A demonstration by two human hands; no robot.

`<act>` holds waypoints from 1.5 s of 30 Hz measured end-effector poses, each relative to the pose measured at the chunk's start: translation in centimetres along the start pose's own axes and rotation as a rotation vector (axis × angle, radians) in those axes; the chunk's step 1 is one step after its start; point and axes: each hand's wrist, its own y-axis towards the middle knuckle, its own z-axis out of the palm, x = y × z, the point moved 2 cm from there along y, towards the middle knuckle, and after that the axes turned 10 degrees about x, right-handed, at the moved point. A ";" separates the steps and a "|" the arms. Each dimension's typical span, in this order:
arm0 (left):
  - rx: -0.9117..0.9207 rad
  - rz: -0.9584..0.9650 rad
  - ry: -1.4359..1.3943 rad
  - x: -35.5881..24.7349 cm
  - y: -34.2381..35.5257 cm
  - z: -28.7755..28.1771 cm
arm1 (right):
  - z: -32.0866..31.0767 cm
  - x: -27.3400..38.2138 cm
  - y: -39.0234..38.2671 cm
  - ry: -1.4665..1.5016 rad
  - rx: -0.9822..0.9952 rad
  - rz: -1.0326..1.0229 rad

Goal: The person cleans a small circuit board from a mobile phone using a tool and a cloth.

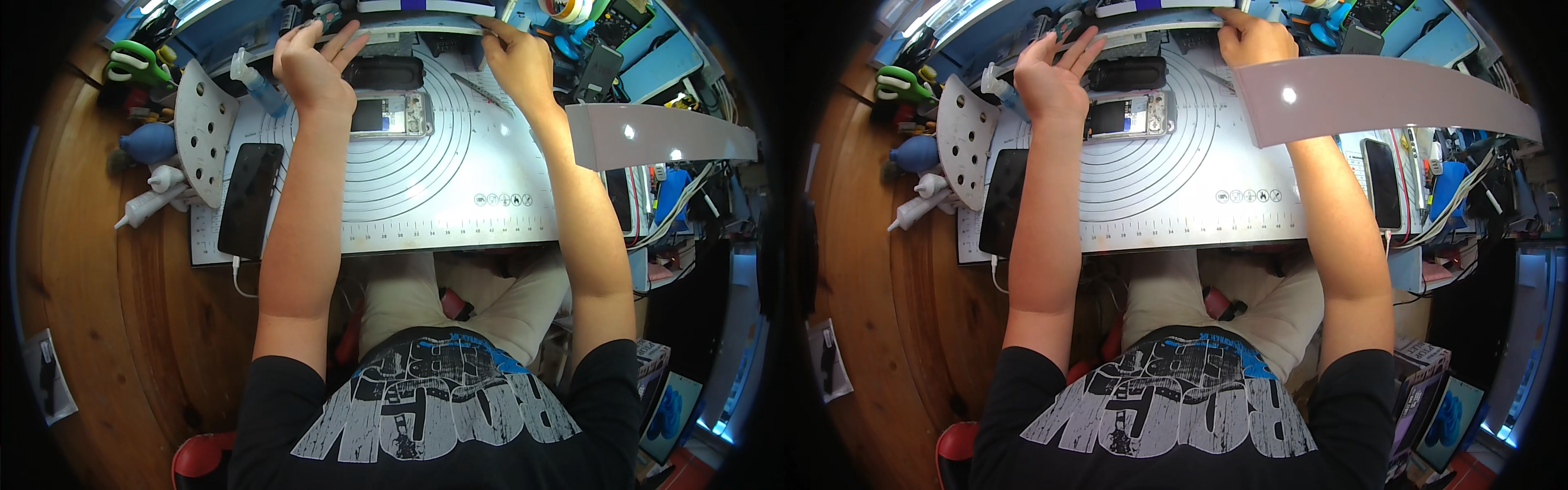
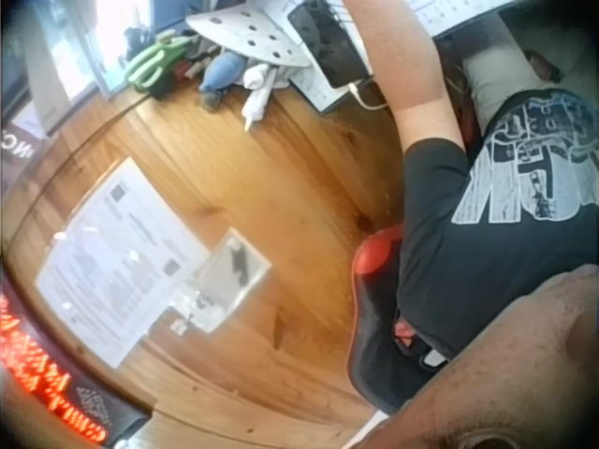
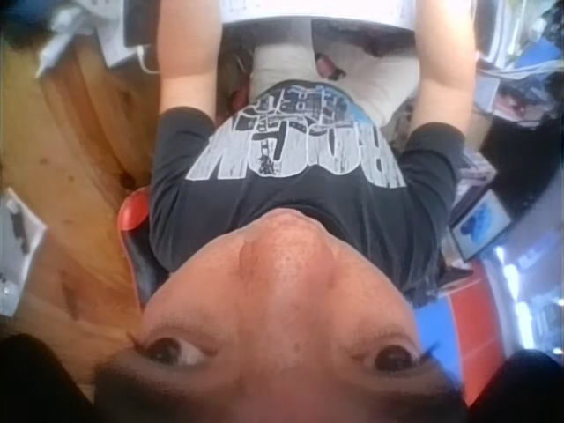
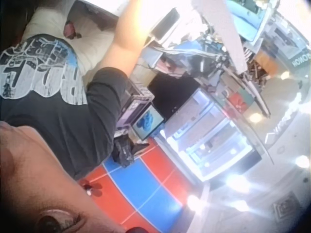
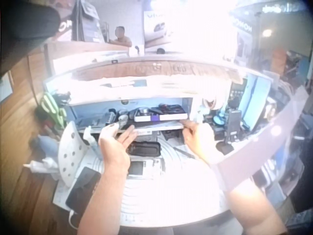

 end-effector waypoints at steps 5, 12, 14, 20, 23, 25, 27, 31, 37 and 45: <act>-0.175 0.059 0.106 -0.4 -0.2 -0.2 | -0.1 0.6 -0.1 0.050 -0.048 -0.035; -0.304 0.041 0.081 0.2 -0.5 -0.1 | -0.7 3.7 0.4 0.112 -0.109 -0.137; -0.294 -0.053 0.118 0.3 -0.6 -0.4 | -0.5 4.5 1.2 0.056 -0.097 -0.172; -0.331 -0.128 0.085 0.7 -0.8 -0.1 | 0.1 3.7 2.4 0.054 -0.039 -0.189; -0.342 -0.148 0.079 0.6 -0.8 -0.1 | 0.0 4.3 1.8 0.078 -0.044 -0.200; -0.356 -0.140 0.088 0.7 -0.7 -0.4 | -0.4 4.7 0.6 0.091 -0.060 -0.233; -0.391 -0.125 0.097 0.5 -0.4 -0.9 | -1.1 5.8 -0.9 0.129 -0.049 -0.237; -0.400 -0.115 0.081 0.6 0.0 -1.6 | -3.0 7.0 -4.4 0.170 -0.015 -0.262; -0.388 -0.138 0.066 0.7 -0.1 -1.2 | -4.2 7.6 -7.3 0.212 0.028 -0.244; -0.377 -0.131 0.037 0.6 -0.2 -1.0 | -4.5 7.7 -7.8 0.168 -0.042 -0.291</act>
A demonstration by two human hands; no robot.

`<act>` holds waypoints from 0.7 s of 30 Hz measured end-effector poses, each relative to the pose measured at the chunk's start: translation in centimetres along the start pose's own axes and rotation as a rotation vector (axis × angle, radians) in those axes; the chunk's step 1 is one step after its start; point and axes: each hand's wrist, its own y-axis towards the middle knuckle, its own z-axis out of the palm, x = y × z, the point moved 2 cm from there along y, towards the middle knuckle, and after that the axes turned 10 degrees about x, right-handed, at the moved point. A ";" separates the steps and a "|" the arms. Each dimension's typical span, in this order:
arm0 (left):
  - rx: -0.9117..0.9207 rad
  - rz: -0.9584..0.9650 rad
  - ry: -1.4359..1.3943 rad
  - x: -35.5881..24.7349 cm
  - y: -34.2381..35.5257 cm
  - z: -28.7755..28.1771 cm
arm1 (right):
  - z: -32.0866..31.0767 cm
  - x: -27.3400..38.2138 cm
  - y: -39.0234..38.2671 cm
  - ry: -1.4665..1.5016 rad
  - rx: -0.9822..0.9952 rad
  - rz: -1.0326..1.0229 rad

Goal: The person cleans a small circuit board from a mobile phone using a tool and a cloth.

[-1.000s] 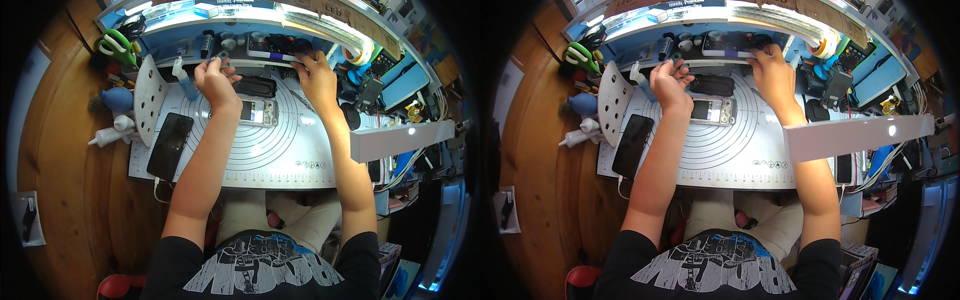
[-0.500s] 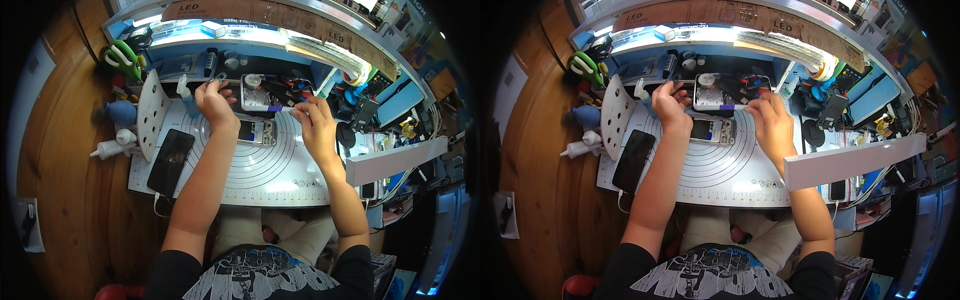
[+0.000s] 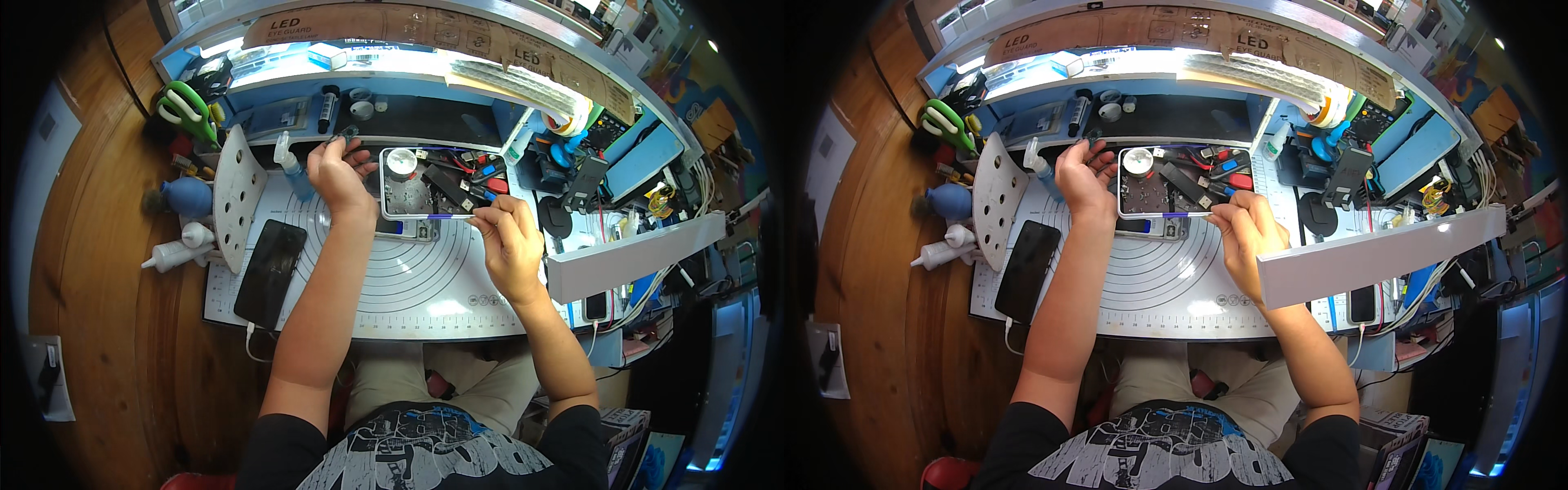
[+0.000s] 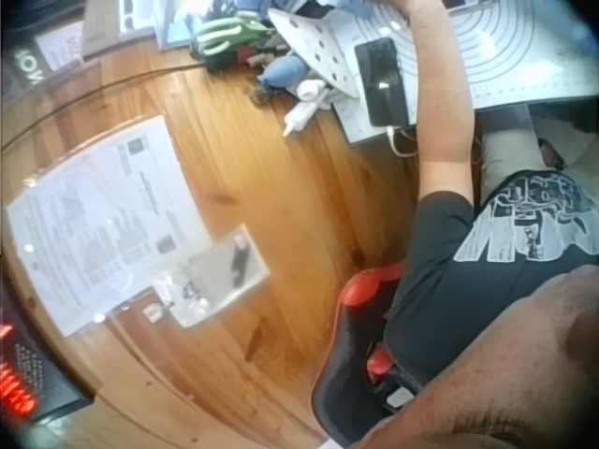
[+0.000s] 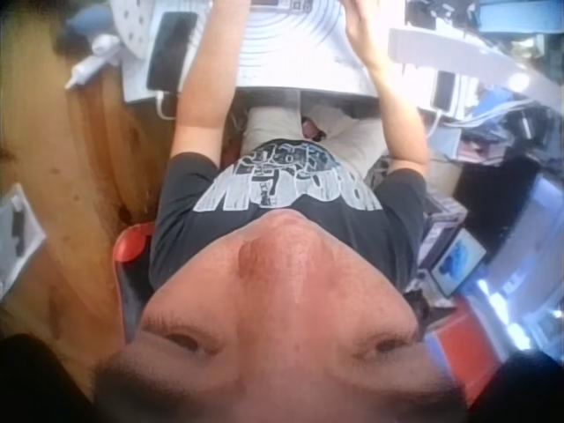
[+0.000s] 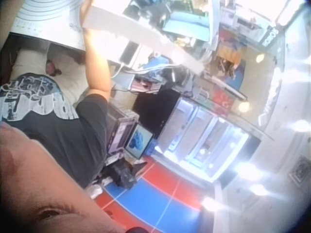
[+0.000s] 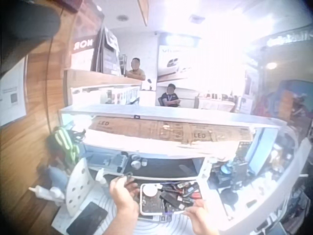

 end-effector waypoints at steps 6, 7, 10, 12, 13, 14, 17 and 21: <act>0.002 0.000 0.014 0.0 0.0 -0.1 | 0.2 0.2 -0.4 -0.008 -0.023 -0.024; 0.010 -0.007 0.018 0.0 0.1 -0.2 | 0.2 0.2 -0.4 -0.008 -0.022 -0.024; 0.017 -0.014 0.018 0.2 0.2 -0.3 | 0.1 0.4 -0.6 -0.007 -0.020 -0.027; 0.016 -0.014 0.016 0.1 0.2 -0.3 | 0.0 0.5 -0.7 -0.025 -0.022 -0.032; 0.013 -0.014 0.016 0.1 0.2 -0.3 | 0.0 0.5 -0.7 -0.025 -0.023 -0.032; 0.011 -0.014 0.017 0.1 0.2 -0.2 | -0.1 0.5 -0.8 -0.036 -0.030 -0.043; -0.003 0.006 0.011 0.1 0.2 -0.1 | 0.0 0.6 -0.9 -0.054 -0.039 -0.058; -0.005 0.000 0.010 0.0 0.1 -0.1 | -0.2 0.7 -1.1 -0.072 -0.034 -0.051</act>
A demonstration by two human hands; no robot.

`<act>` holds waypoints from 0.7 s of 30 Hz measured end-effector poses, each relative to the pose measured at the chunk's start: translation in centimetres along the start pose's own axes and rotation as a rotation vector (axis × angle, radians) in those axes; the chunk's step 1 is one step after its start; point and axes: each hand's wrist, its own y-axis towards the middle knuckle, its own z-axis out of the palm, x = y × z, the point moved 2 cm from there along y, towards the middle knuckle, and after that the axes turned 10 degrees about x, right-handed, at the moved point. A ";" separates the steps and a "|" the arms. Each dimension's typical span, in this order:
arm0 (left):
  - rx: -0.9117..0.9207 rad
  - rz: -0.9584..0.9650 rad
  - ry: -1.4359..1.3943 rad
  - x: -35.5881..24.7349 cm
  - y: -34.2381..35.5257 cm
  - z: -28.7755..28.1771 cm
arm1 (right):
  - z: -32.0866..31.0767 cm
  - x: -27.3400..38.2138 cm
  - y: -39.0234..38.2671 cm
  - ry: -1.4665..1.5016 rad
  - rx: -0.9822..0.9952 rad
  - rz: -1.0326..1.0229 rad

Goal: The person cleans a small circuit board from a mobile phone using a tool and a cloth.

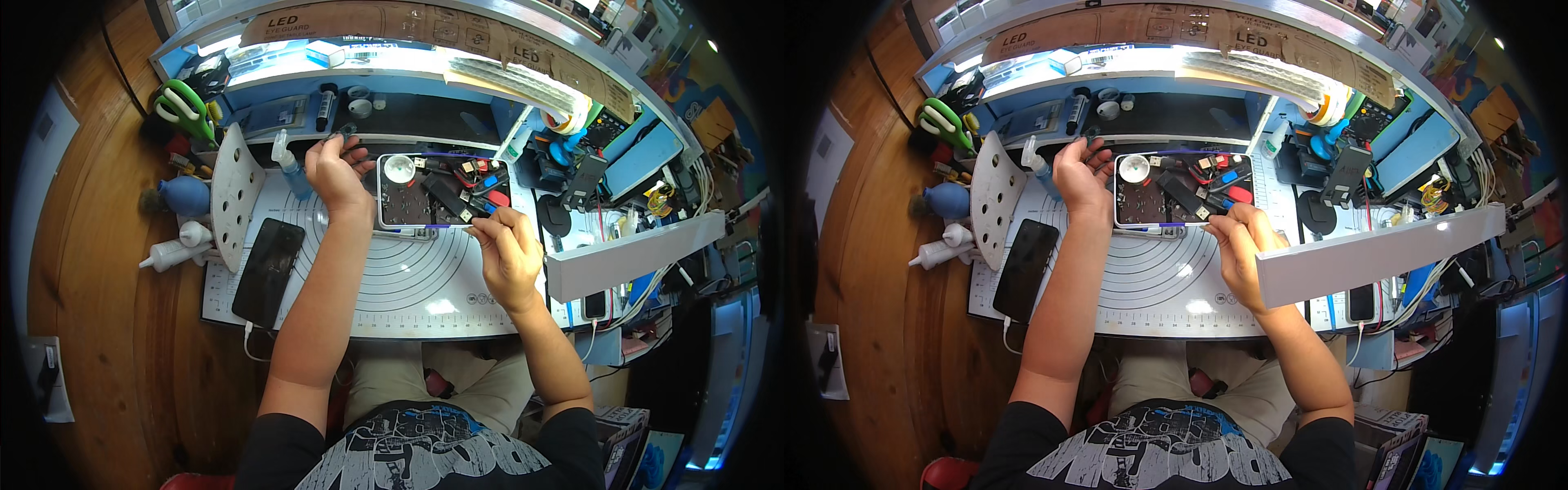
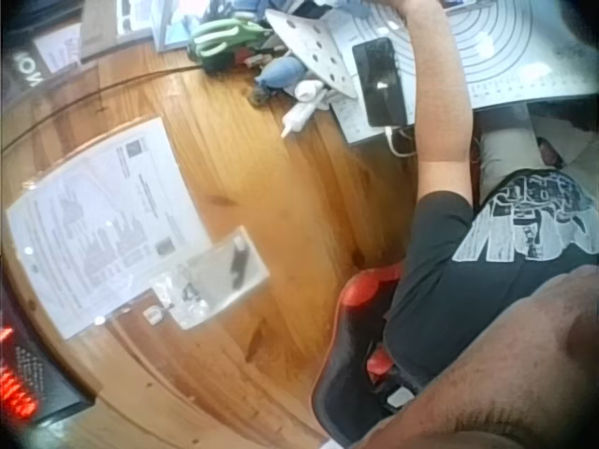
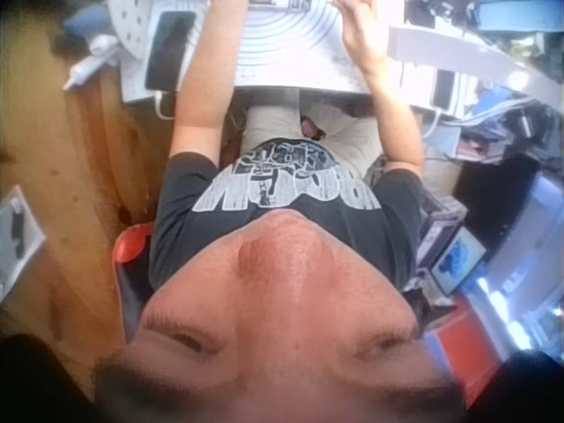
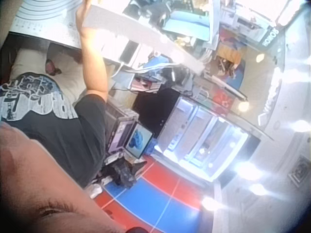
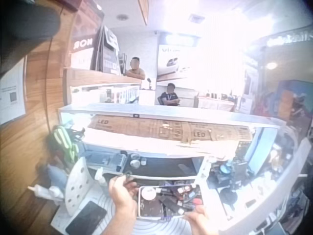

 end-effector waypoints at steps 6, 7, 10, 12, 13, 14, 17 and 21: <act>-0.003 0.001 -0.001 0.0 0.0 0.0 | -0.1 0.2 -0.4 0.019 -0.005 -0.009; -0.001 0.001 0.001 -0.1 0.0 0.0 | -0.1 0.4 -0.4 0.019 -0.005 -0.010; -0.004 -0.001 0.002 -0.3 -0.1 0.0 | -0.1 0.6 -0.4 0.050 0.013 -0.010; -0.010 -0.001 0.001 -0.3 -0.2 0.0 | -0.1 0.7 -0.3 0.052 -0.007 -0.004; -0.016 -0.002 0.008 -0.3 -0.2 0.0 | -0.1 0.6 -0.1 0.053 -0.009 -0.009; -0.022 -0.003 0.015 -0.3 -0.1 -0.1 | -0.1 0.5 0.1 0.063 -0.010 0.006; -0.023 -0.020 0.045 0.1 -0.2 -0.1 | -0.1 -0.5 1.3 0.066 -0.025 0.024; -0.037 -0.014 0.040 0.1 -0.2 0.0 | 0.7 -2.4 3.6 0.066 -0.059 0.080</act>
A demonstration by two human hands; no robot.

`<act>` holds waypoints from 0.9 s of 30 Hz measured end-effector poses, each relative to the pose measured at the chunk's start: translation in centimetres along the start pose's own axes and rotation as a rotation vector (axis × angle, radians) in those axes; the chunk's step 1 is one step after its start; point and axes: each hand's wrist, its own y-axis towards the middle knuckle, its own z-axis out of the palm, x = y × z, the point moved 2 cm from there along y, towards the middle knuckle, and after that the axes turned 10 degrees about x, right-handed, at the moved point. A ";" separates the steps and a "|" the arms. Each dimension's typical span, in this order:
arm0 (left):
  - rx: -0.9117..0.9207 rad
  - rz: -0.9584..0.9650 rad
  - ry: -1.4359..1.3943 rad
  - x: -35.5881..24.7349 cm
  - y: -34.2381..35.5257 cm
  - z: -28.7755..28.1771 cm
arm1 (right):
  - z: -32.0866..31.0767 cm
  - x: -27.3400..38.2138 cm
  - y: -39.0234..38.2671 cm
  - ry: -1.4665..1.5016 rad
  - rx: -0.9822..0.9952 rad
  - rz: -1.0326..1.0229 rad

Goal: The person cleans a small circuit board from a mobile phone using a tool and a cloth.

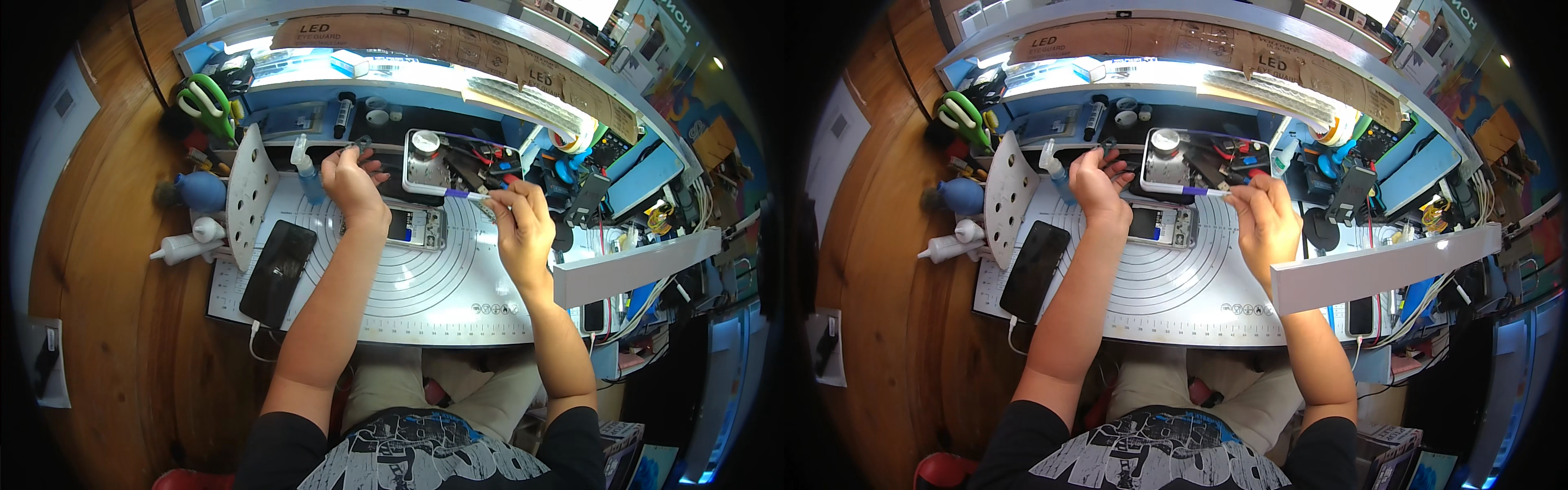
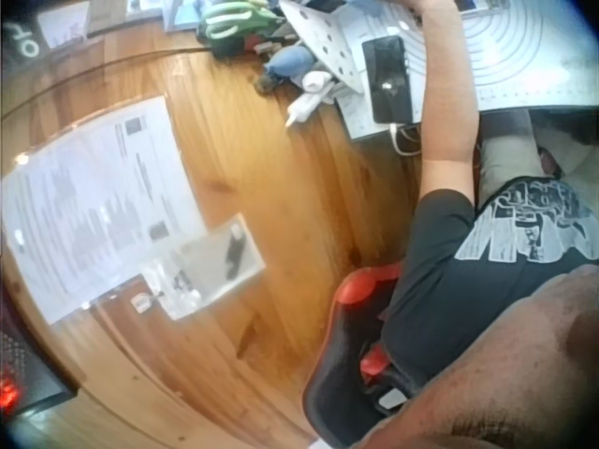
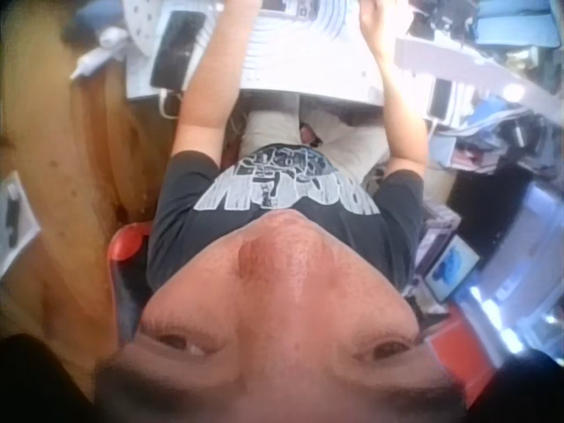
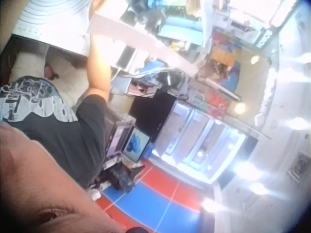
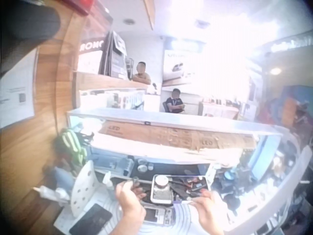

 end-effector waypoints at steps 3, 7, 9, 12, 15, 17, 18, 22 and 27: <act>-0.002 -0.001 0.012 0.1 0.1 -0.1 | 0.9 -1.5 2.2 -0.038 -0.015 -0.025; -0.014 -0.005 0.006 0.1 0.2 -0.2 | 2.7 -3.0 4.4 -0.066 -0.004 -0.008; -0.018 -0.014 0.008 0.0 0.3 -0.3 | 3.3 -3.3 5.2 -0.056 -0.001 0.002; -0.012 -0.015 -0.002 0.0 0.4 -0.3 | 4.3 -4.7 5.6 -0.072 0.047 0.026; -0.019 -0.007 -0.039 0.0 -0.1 0.3 | 4.8 -5.9 5.7 -0.103 0.039 0.040; -0.010 0.000 -0.013 0.1 -0.2 0.2 | 4.5 -5.7 5.8 -0.140 -0.007 0.022; 0.001 0.017 0.005 0.1 -0.2 0.2 | 4.2 -5.7 5.9 -0.143 -0.013 0.023; 0.099 0.217 -0.013 -0.3 -0.9 0.6 | 1.8 -4.3 5.2 -0.006 0.021 0.078; 0.287 0.355 0.004 0.4 -3.2 2.5 | -1.7 -7.2 1.6 -0.062 0.572 0.231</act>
